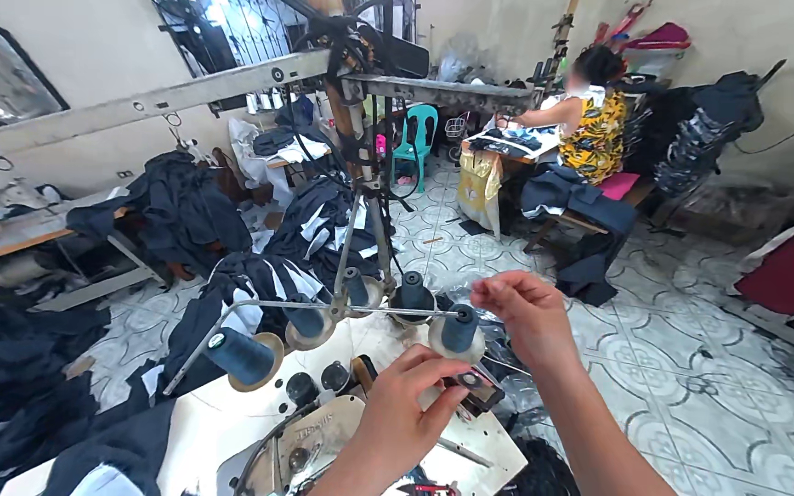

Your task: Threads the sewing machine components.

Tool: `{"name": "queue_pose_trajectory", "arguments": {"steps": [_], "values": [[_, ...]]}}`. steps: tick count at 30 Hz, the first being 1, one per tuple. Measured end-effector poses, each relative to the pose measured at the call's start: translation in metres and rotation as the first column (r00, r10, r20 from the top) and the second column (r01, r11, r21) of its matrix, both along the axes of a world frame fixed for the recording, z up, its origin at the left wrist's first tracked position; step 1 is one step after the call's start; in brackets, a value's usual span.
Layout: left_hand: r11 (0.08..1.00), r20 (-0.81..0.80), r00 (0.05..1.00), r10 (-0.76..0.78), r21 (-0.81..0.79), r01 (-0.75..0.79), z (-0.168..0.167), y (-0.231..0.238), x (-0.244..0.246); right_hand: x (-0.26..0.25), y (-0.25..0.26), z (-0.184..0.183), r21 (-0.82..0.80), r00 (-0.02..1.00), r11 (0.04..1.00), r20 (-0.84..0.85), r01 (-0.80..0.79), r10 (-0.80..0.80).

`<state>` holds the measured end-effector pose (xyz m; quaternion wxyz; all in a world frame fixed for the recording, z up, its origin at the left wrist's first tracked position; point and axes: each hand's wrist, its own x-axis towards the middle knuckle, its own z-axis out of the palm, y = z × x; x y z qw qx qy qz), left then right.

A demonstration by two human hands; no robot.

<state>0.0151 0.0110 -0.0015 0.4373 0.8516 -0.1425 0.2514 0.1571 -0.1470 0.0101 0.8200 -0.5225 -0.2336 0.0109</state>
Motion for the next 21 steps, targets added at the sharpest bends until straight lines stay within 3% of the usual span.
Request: {"name": "queue_pose_trajectory", "arguments": {"steps": [4, 13, 21], "values": [[1.000, 0.012, 1.000, -0.001, 0.004, 0.001, -0.002, 0.000, -0.002, -0.007, 0.013, 0.012, -0.092, 0.982, 0.988, 0.133, -0.120, 0.132], [1.000, 0.020, 1.000, 0.024, -0.010, -0.023, -0.008, 0.005, -0.006, -0.007, 0.011, 0.021, -0.170, 0.962, 0.961, 0.131, -0.217, 0.240], [1.000, 0.009, 1.000, 0.012, -0.022, -0.012, -0.008, 0.004, -0.006, -0.006, 0.008, 0.027, -0.284, 0.961, 0.947, 0.187, -0.147, 0.205]]}}
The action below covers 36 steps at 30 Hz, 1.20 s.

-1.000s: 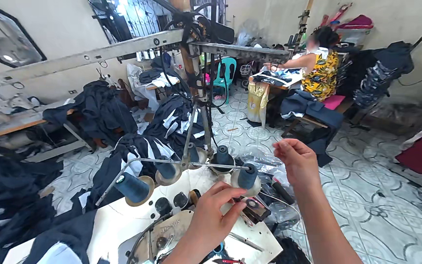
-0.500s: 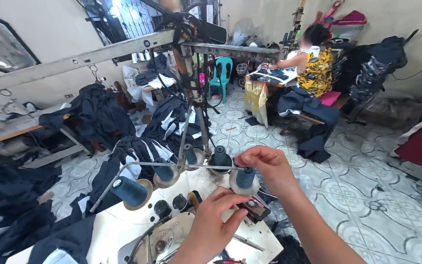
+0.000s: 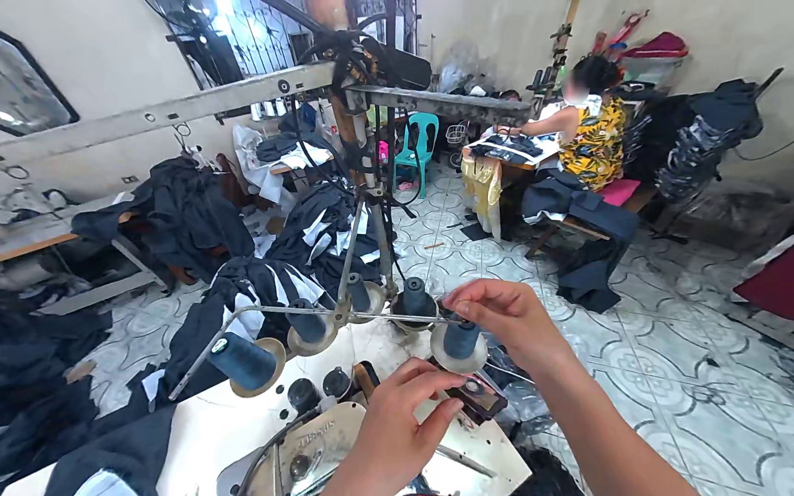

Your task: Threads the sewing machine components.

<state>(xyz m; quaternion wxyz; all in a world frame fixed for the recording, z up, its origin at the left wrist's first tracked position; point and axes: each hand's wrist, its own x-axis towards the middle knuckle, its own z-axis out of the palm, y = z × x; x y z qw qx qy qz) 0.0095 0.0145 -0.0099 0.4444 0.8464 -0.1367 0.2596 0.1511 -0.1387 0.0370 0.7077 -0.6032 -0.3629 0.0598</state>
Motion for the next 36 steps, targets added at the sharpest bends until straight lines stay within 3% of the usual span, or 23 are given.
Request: {"name": "queue_pose_trajectory", "arguments": {"steps": [7, 12, 15, 19, 22, 26, 31, 36], "values": [[1.000, 0.076, 0.997, 0.022, -0.010, -0.021, 0.002, 0.000, 0.002, 0.005, -0.004, 0.009, -0.073, 0.997, 0.997, 0.072, 0.012, -0.007], [0.978, 0.263, 0.950, 0.169, 0.073, -0.195, 0.042, 0.007, 0.013, 0.005, -0.007, 0.012, -0.094, 0.994, 0.995, 0.103, -0.036, 0.045], [0.935, 0.122, 0.960, 0.251, 0.227, -0.273, 0.073, 0.010, 0.025, 0.004, -0.006, 0.012, -0.088, 0.992, 0.994, 0.104, -0.066, 0.075], [0.948, -0.342, 0.927, 0.151, 0.315, -0.038, 0.112, 0.013, 0.044, 0.005, -0.006, 0.013, -0.098, 0.990, 0.992, 0.110, -0.082, 0.093], [0.959, -0.434, 0.896, 0.097, 0.281, 0.032, 0.126, 0.017, 0.056, 0.007, -0.007, 0.012, -0.091, 0.990, 0.993, 0.112, -0.081, 0.091], [0.932, -0.303, 0.937, 0.176, 0.358, -0.060, 0.128, 0.021, 0.059, 0.009, -0.009, 0.012, -0.108, 0.989, 0.991, 0.109, -0.085, 0.097], [0.785, 0.025, 0.950, 0.311, 0.557, -0.272, 0.120, 0.020, 0.061, 0.011, -0.008, 0.015, -0.160, 0.984, 0.986, 0.160, -0.048, 0.074], [0.768, 0.194, 0.940, 0.282, 0.542, -0.342, 0.106, 0.025, 0.055, 0.013, -0.008, 0.017, -0.200, 0.974, 0.979, 0.213, -0.027, 0.071]]}}
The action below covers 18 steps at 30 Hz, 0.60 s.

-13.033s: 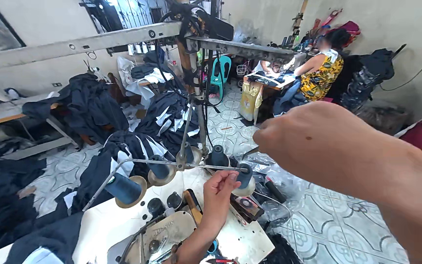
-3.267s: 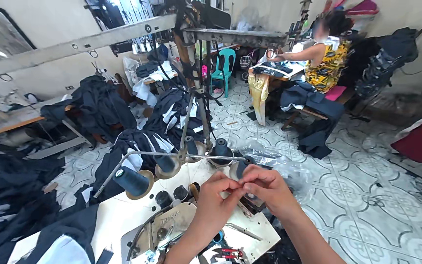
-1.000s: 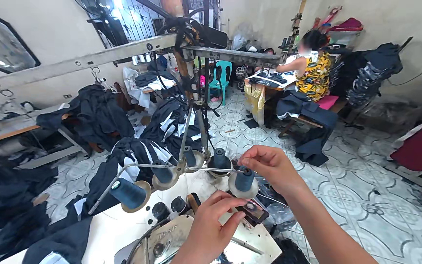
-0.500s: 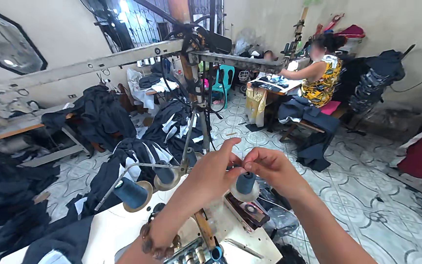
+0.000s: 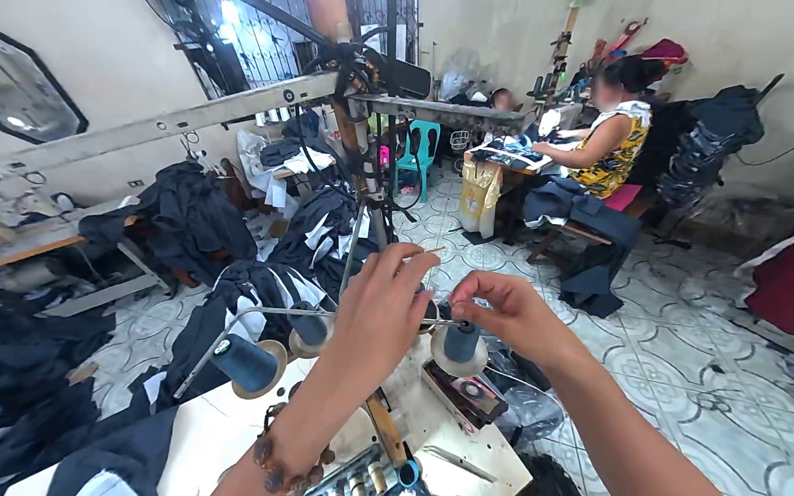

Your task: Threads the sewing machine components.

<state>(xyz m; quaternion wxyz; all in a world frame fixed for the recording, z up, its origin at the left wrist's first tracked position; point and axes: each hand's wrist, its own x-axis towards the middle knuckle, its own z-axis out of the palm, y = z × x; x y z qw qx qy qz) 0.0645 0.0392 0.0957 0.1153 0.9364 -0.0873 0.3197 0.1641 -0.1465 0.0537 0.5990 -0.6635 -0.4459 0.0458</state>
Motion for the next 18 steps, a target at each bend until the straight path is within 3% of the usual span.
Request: {"name": "queue_pose_trajectory", "arguments": {"steps": [3, 13, 18], "values": [[1.000, 0.053, 0.998, -0.020, -0.023, 0.021, -0.009, 0.002, -0.007, 0.001, 0.002, -0.001, -0.001, 0.998, 1.000, 0.062, 0.018, -0.017], [0.996, 0.016, 1.000, 0.008, -0.084, -0.006, -0.019, 0.006, -0.016, -0.004, 0.008, -0.006, 0.032, 0.944, 0.989, 0.294, 0.147, -0.150], [0.996, 0.027, 1.000, 0.007, -0.087, -0.005, -0.022, 0.006, -0.017, -0.006, 0.011, -0.008, 0.064, 0.931, 0.987, 0.326, 0.150, -0.162]]}}
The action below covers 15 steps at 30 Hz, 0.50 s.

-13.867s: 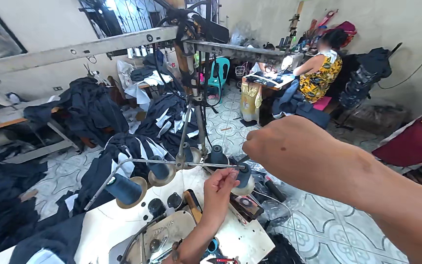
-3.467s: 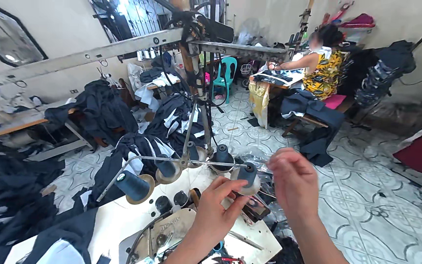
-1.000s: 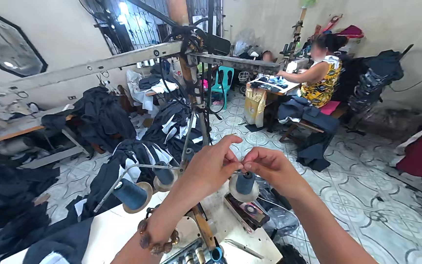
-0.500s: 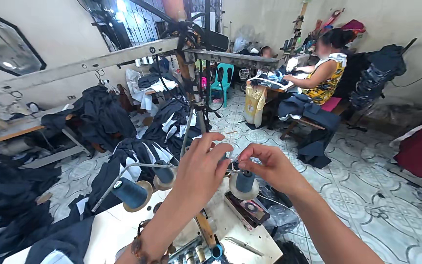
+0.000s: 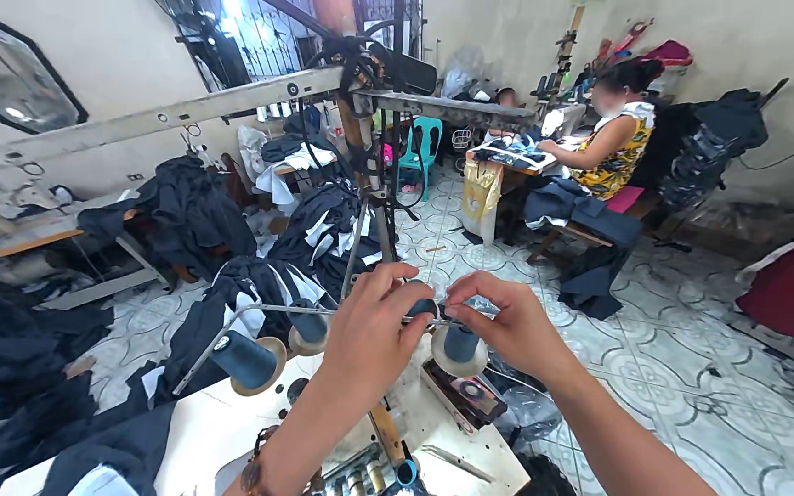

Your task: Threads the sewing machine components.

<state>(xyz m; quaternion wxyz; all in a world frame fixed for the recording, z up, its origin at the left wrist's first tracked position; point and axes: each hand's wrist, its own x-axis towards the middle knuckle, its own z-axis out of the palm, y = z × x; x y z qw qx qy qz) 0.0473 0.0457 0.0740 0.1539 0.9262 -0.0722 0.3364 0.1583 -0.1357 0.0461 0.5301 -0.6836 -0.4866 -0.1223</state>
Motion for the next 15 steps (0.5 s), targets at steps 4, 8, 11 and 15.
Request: {"name": "queue_pose_trajectory", "arguments": {"steps": [4, 8, 11, 15], "values": [[1.000, 0.008, 1.000, 0.000, -0.007, 0.000, -0.0020, 0.0004, -0.0007, 0.0001, 0.0014, -0.0022, -0.002, 1.000, 1.000, 0.004, 0.004, -0.004], [1.000, 0.007, 1.000, 0.001, -0.014, -0.001, -0.0026, 0.0005, -0.0025, 0.0002, 0.0026, -0.0036, 0.001, 0.999, 1.000, 0.029, 0.016, -0.016], [1.000, 0.011, 1.000, -0.002, -0.019, 0.002, -0.0030, 0.0003, -0.0036, 0.0008, 0.0025, -0.0040, 0.001, 0.999, 1.000, 0.038, 0.023, -0.023], [1.000, 0.011, 1.000, -0.007, -0.020, 0.007, -0.0031, 0.0003, -0.0052, 0.0003, 0.0024, -0.0035, -0.005, 0.999, 1.000, 0.037, 0.023, -0.023]]}}
